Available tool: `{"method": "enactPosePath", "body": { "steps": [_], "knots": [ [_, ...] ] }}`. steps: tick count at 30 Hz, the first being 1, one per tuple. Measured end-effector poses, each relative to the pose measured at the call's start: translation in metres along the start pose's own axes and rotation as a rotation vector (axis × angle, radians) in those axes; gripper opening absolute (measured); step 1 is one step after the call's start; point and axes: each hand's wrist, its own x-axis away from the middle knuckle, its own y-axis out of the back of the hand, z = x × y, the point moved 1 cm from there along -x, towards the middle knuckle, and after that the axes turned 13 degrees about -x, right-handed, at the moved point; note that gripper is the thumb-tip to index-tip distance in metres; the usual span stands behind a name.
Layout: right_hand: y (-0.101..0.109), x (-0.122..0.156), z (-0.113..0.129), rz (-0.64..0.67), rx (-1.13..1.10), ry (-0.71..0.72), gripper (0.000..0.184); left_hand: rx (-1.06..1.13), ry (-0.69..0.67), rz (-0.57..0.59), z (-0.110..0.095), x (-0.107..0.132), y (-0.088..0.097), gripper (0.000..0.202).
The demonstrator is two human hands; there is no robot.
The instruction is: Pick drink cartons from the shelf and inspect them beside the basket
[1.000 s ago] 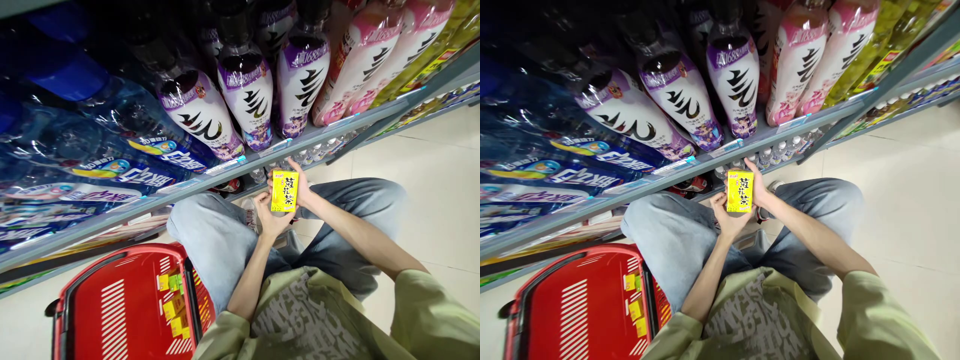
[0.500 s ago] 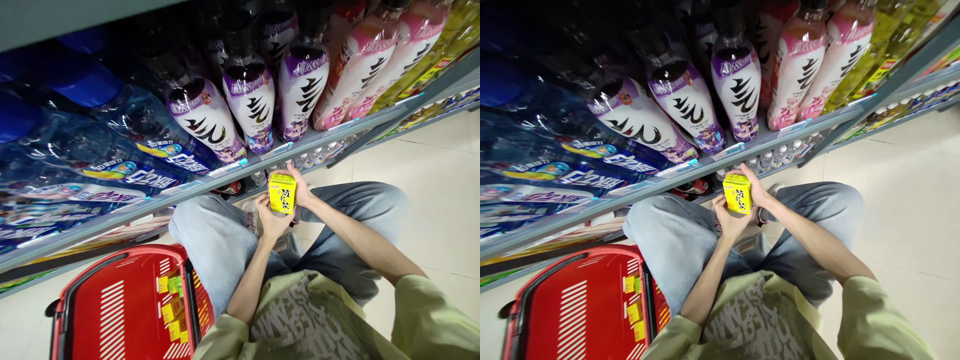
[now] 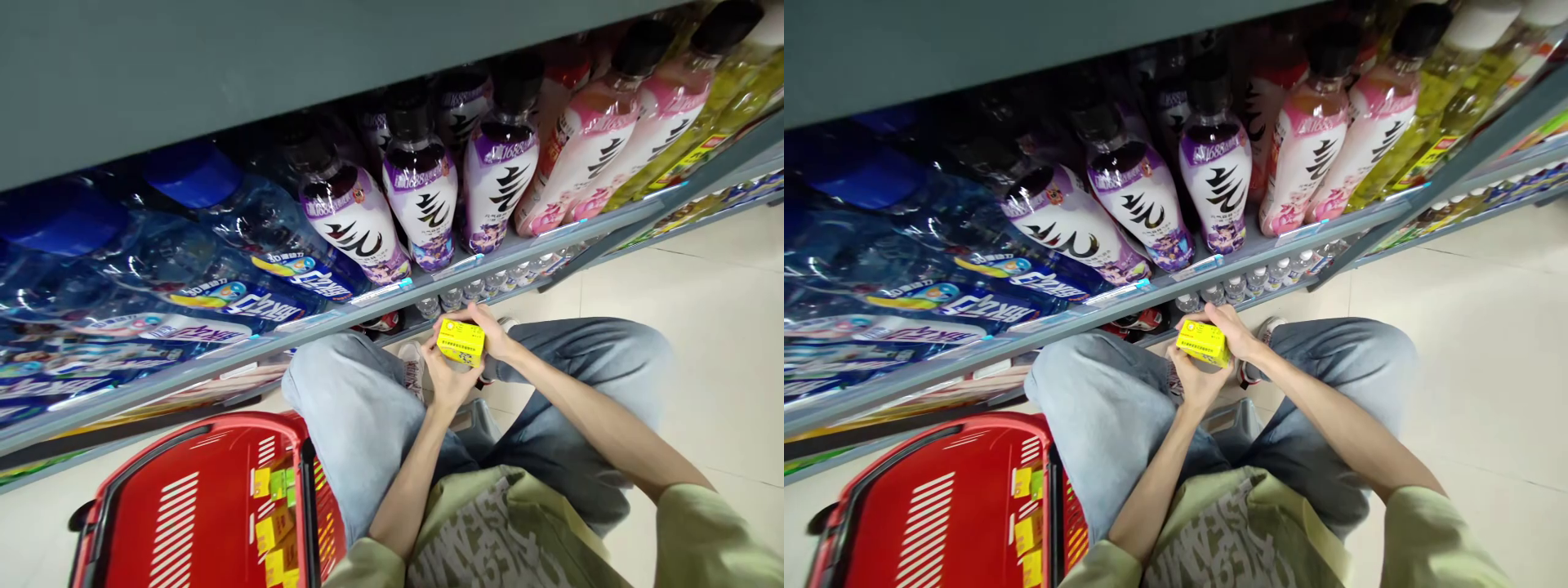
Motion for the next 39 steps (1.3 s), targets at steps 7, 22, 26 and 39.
{"method": "enactPosePath", "body": {
  "steps": [7,22,26,39],
  "knots": [
    [-0.014,-0.003,0.011,-0.188,-0.218,-0.021,0.061,0.061,-0.111,0.031,0.0,-0.006,0.005,0.082],
    [-0.021,-0.002,0.018,-0.368,-0.525,-0.052,0.042,1.285,0.819,0.42,-0.01,-0.015,0.014,0.06],
    [-0.022,0.001,0.017,-0.344,-0.39,-0.032,0.036,1.466,0.989,0.442,-0.02,-0.022,0.017,0.046],
    [-0.031,0.009,0.024,0.12,0.016,-0.09,0.026,1.595,1.201,0.352,-0.025,-0.022,0.016,0.041]
  ]
}}
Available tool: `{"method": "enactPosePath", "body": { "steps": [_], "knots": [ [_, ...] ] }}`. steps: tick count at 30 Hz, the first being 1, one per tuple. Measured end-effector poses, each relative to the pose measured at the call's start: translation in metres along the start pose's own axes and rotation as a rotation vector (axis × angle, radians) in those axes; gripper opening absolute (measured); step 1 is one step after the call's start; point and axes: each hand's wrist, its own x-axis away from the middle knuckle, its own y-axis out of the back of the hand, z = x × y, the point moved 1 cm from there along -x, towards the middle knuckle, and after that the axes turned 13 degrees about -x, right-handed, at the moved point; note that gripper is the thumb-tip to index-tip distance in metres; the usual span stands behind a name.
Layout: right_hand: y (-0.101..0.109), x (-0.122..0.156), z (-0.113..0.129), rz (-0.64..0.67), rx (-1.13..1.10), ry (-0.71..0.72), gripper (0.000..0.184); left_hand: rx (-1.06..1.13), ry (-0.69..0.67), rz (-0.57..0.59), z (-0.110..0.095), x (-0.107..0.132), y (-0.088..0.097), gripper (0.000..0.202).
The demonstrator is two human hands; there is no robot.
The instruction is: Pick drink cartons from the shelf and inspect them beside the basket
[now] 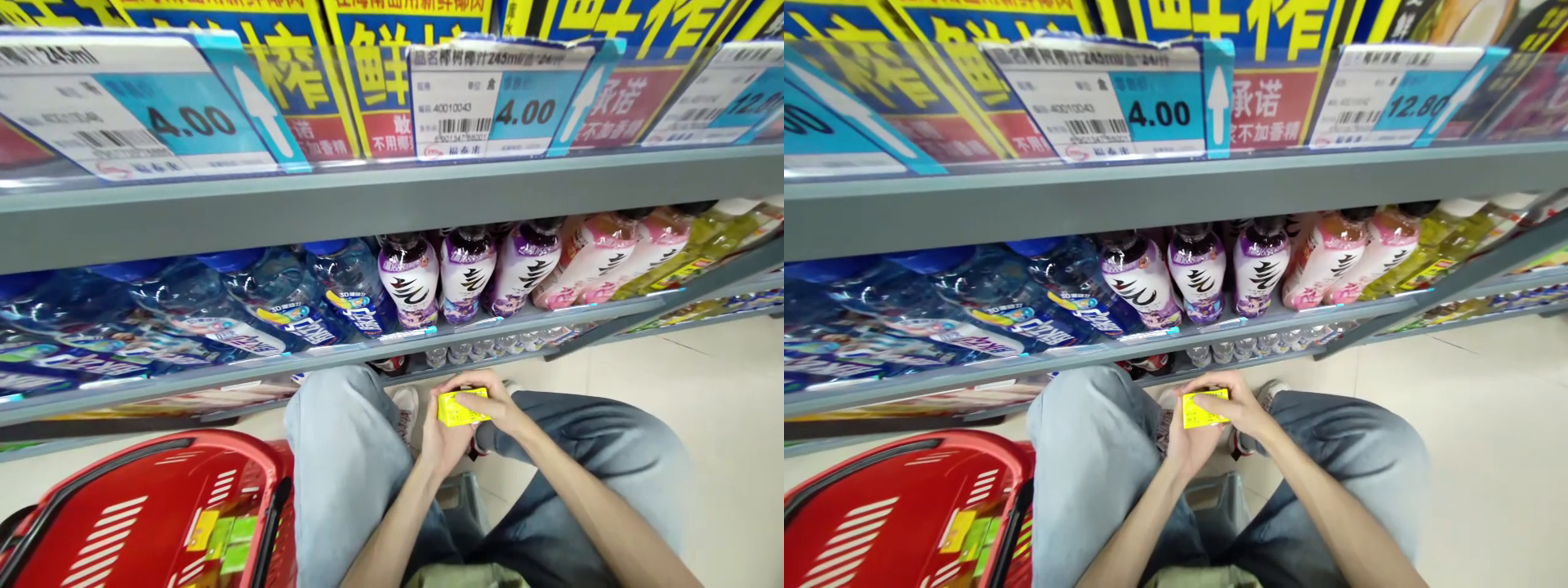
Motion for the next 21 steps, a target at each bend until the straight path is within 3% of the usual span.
{"method": "enactPosePath", "body": {
  "steps": [12,17,21],
  "knots": [
    [-0.005,-0.002,0.005,0.063,0.078,0.032,0.03,0.047,0.037,-0.093,0.005,-0.006,0.008,0.017],
    [-0.006,-0.001,0.004,0.08,0.078,0.04,0.03,0.046,0.029,-0.032,0.009,-0.007,0.013,0.021],
    [-0.009,-0.001,0.004,0.084,0.087,0.045,0.029,0.07,0.04,-0.047,0.009,-0.005,0.012,0.022]
  ]
}}
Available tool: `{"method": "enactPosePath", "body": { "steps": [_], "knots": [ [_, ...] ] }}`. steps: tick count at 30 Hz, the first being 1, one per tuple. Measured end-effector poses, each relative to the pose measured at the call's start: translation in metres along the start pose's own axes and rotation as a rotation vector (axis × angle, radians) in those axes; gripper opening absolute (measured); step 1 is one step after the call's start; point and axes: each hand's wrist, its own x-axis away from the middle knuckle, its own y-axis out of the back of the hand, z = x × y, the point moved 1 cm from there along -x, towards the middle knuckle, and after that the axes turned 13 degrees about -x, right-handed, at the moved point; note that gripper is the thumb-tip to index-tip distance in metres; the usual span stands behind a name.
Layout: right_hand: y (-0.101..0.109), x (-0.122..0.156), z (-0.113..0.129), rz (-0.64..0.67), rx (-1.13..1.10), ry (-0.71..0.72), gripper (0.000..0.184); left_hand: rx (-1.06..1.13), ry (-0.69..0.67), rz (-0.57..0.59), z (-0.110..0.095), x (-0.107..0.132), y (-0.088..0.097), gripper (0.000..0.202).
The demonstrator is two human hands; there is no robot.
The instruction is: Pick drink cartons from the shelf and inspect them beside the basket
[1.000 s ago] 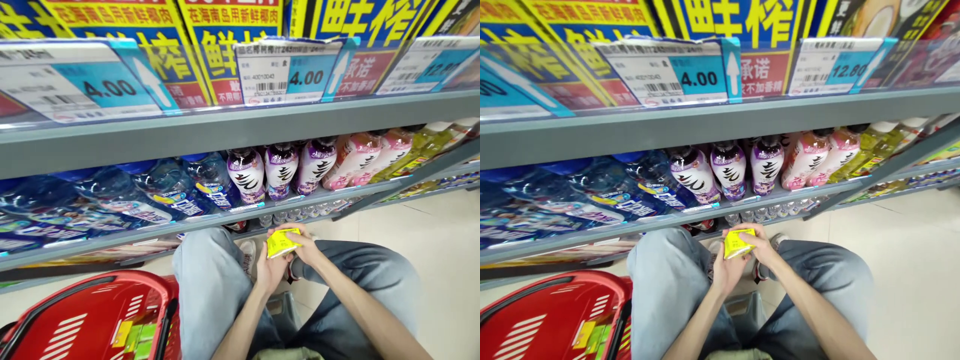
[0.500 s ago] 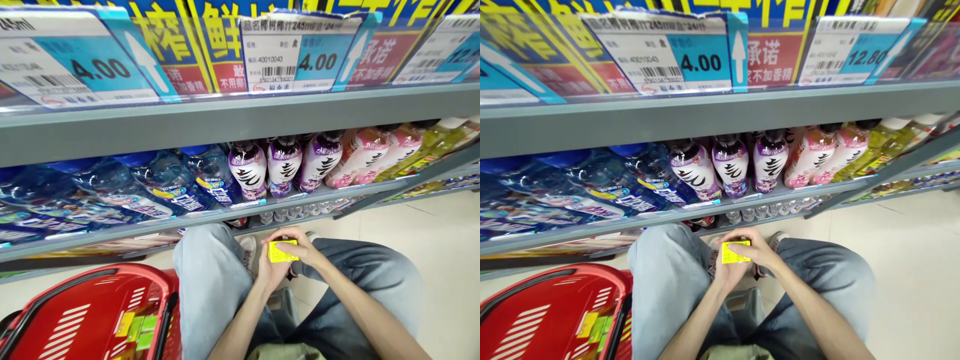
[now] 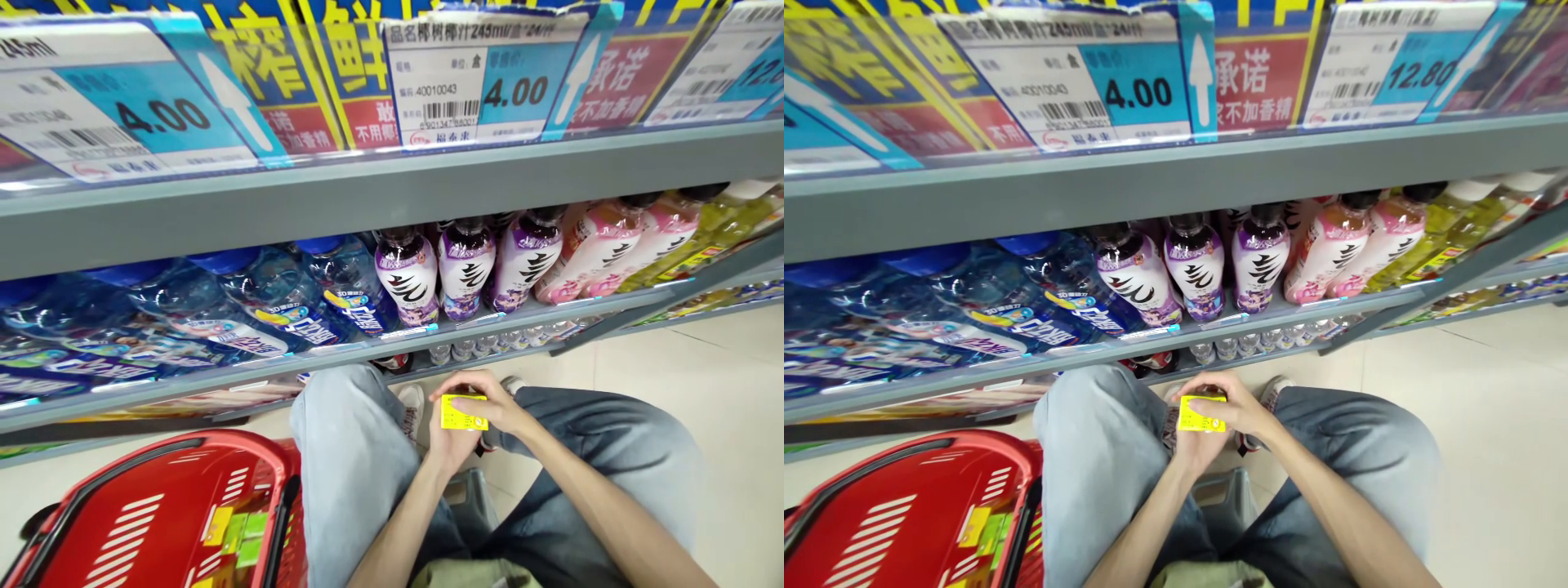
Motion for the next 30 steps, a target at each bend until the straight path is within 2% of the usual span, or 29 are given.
{"method": "enactPosePath", "body": {
  "steps": [8,14,17,24,30],
  "knots": [
    [-0.001,-0.002,0.0,-0.057,-0.002,-0.008,0.024,0.062,0.036,-0.092,-0.003,0.004,-0.006,0.021],
    [-0.002,0.0,-0.004,-0.069,-0.013,0.014,0.02,0.126,0.09,-0.151,-0.003,0.006,-0.01,0.045],
    [-0.003,-0.001,-0.004,-0.046,-0.002,0.022,0.02,0.155,0.115,-0.108,-0.002,0.005,-0.007,0.049],
    [0.0,-0.001,-0.006,-0.035,-0.083,0.009,0.018,0.104,0.09,0.016,0.001,0.002,0.011,0.042],
    [0.001,-0.001,-0.008,-0.017,-0.07,0.02,0.017,0.12,0.038,0.044,0.003,-0.001,0.018,0.031]
  ]
}}
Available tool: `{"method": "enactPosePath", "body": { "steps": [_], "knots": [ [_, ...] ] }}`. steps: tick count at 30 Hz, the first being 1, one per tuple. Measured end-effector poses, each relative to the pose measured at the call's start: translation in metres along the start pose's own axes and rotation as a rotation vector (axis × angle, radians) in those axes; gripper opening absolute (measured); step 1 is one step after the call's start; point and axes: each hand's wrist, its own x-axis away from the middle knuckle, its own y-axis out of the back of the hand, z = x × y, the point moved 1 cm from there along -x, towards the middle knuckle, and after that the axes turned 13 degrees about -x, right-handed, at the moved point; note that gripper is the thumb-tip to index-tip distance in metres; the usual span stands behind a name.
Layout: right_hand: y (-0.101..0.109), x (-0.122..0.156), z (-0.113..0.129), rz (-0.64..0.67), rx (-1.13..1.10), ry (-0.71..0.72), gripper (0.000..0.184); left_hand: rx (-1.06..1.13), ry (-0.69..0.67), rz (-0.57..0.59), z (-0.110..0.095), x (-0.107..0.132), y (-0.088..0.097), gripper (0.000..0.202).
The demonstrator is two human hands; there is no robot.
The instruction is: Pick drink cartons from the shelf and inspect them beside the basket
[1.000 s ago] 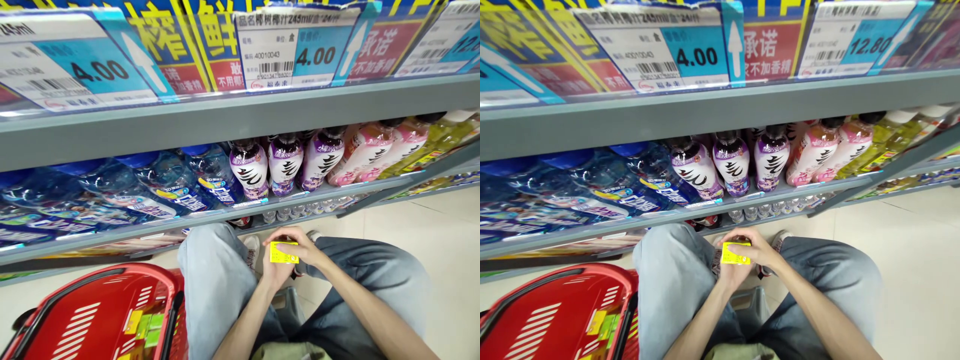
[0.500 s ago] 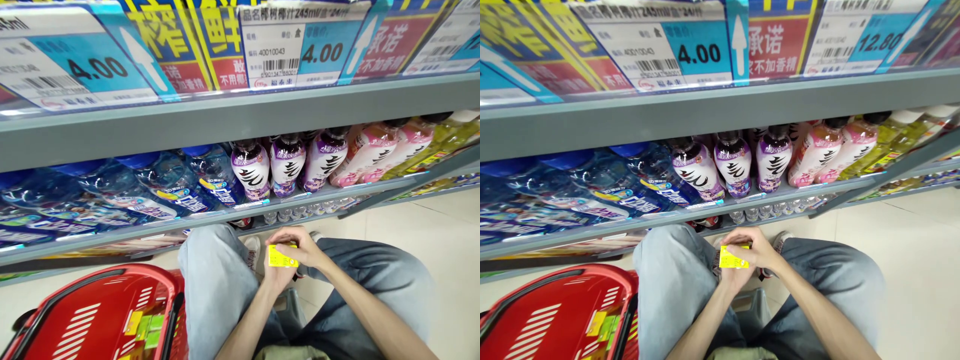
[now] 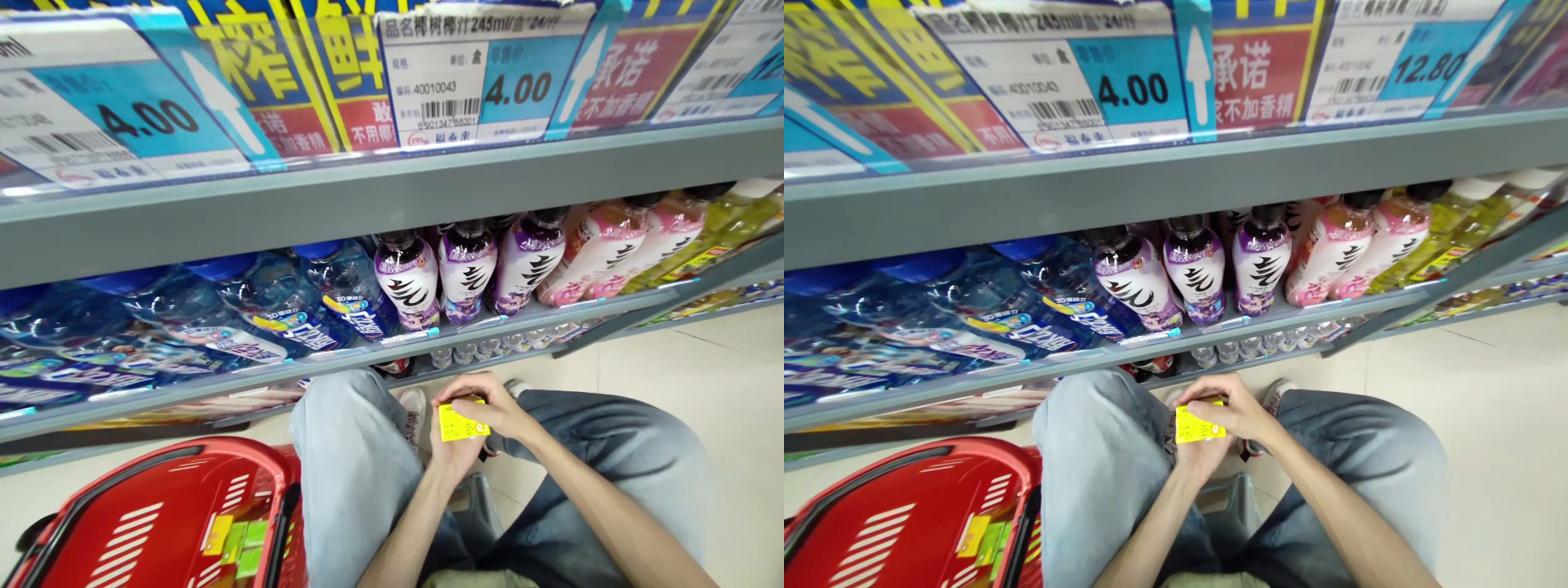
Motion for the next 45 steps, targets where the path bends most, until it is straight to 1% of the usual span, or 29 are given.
{"method": "enactPosePath", "body": {
  "steps": [3,5,8,11,14,16,19,21,22,24,26,27,30,32,34,35,39,42,45],
  "knots": [
    [0.002,-0.001,-0.001,0.005,0.006,-0.002,0.018,-0.012,-0.023,0.018,-0.001,0.001,-0.003,0.022],
    [0.003,-0.001,-0.001,0.007,0.003,0.0,0.018,-0.026,-0.044,0.032,-0.003,0.004,-0.008,0.022],
    [0.006,0.0,-0.001,-0.006,0.012,0.0,0.018,-0.07,-0.079,0.043,-0.007,0.008,-0.019,0.036],
    [0.008,0.001,0.001,-0.034,0.025,0.0,0.021,-0.138,-0.069,0.055,-0.011,0.012,-0.027,0.046],
    [0.01,0.0,0.004,-0.05,0.022,-0.007,0.026,-0.209,-0.072,0.074,-0.014,0.014,-0.03,0.052],
    [0.012,-0.001,0.008,-0.067,0.038,0.002,0.026,-0.247,-0.111,0.078,-0.016,0.015,-0.031,0.053],
    [0.014,-0.002,0.01,-0.123,0.093,0.071,0.024,-0.288,-0.235,0.063,-0.021,0.017,-0.032,0.052],
    [0.014,-0.001,0.006,-0.147,0.127,0.127,0.03,-0.32,-0.35,0.03,-0.025,0.017,-0.032,0.052],
    [0.012,0.0,0.002,-0.154,0.122,0.146,0.038,-0.343,-0.416,0.0,-0.026,0.018,-0.031,0.053],
    [0.007,0.001,-0.009,-0.162,0.053,0.15,0.065,-0.41,-0.544,-0.075,-0.029,0.018,-0.028,0.058],
    [0.001,0.003,-0.022,-0.203,-0.074,0.113,0.091,-0.506,-0.655,-0.152,-0.031,0.019,-0.024,0.066],
    [-0.002,0.003,-0.028,-0.242,-0.141,0.078,0.097,-0.574,-0.701,-0.182,-0.031,0.02,-0.021,0.07],
    [-0.012,0.002,-0.037,-0.375,-0.305,-0.031,0.094,-0.83,-0.877,-0.257,-0.03,0.024,-0.018,0.079],
    [-0.018,0.0,-0.036,-0.402,-0.408,-0.08,0.098,-0.973,-1.027,-0.307,-0.03,0.029,-0.02,0.082],
    [-0.023,-0.002,-0.034,-0.37,-0.501,-0.117,0.1,-1.028,-1.162,-0.352,-0.029,0.033,-0.021,0.082],
    [-0.025,-0.004,-0.033,-0.344,-0.541,-0.139,0.098,-1.037,-1.202,-0.363,-0.028,0.035,-0.021,0.081],
    [-0.035,-0.01,-0.035,-0.232,-0.666,-0.217,0.093,-1.022,-1.273,-0.396,-0.02,0.041,-0.009,0.081],
    [-0.046,-0.017,-0.039,-0.177,-0.73,-0.197,0.093,-1.017,-1.354,-0.45,-0.015,0.045,0.002,0.089],
    [-0.063,-0.029,-0.04,-0.125,-0.81,-0.162,0.091,-0.993,-1.417,-0.53,-0.015,0.047,0.007,0.092]
  ]
}}
